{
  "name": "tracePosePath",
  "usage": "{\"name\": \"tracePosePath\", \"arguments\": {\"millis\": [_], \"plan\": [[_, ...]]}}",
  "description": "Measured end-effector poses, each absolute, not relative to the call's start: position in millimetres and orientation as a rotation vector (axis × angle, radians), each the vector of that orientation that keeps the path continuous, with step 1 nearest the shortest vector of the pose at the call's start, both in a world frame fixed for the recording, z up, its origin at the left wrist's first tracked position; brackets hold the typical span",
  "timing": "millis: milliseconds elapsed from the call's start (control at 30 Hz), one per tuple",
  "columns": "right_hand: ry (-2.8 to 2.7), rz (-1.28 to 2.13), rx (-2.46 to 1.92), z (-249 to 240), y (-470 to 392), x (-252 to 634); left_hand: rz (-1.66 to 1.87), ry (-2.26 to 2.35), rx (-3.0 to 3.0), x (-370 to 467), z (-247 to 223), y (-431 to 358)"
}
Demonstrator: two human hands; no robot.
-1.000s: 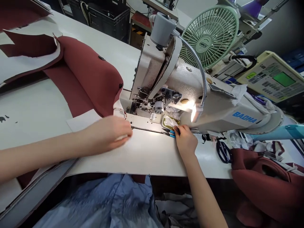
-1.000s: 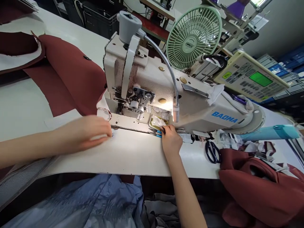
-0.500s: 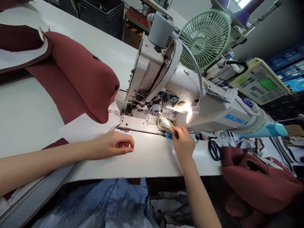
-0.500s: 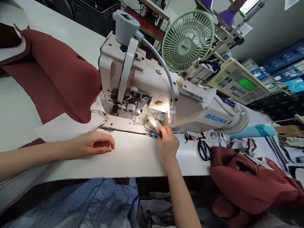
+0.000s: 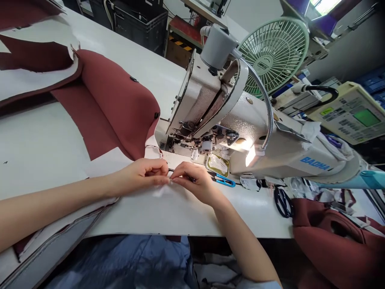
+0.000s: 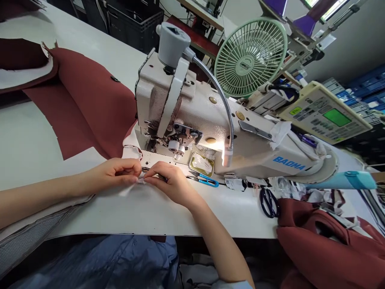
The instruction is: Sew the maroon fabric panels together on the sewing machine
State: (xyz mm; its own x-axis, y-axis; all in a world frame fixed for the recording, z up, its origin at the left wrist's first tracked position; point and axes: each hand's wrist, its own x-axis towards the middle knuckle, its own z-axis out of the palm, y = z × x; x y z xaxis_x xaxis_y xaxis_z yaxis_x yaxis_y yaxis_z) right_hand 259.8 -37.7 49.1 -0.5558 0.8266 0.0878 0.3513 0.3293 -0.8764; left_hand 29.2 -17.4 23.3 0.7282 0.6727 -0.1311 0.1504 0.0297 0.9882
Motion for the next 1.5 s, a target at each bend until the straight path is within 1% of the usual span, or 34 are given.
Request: {"name": "tracePosePath", "arguments": {"millis": [100,200,300,400,733,900,1500], "plan": [[-1.954,1.416,-1.086,47,-32,250,0.398,0.700,1.597,30,21,-17],[-1.722,1.655,-1.125,38,-33,244,0.401,0.781,1.676,32,20,-19],[-1.440,1.789,-1.165,31,-39,246,0.451,0.857,1.712,32,20,-19],[-1.369,1.763,-1.172,29,-44,249,0.483,0.896,1.681,33,22,-18],[-1.577,1.460,-1.270,24,-52,242,0.462,0.857,1.723,32,20,-20],[-1.607,1.479,-1.272,26,-50,244,0.390,0.850,1.754,29,16,-20],[-1.589,1.538,-1.244,32,-48,250,0.358,0.812,1.810,30,16,-19]]}}
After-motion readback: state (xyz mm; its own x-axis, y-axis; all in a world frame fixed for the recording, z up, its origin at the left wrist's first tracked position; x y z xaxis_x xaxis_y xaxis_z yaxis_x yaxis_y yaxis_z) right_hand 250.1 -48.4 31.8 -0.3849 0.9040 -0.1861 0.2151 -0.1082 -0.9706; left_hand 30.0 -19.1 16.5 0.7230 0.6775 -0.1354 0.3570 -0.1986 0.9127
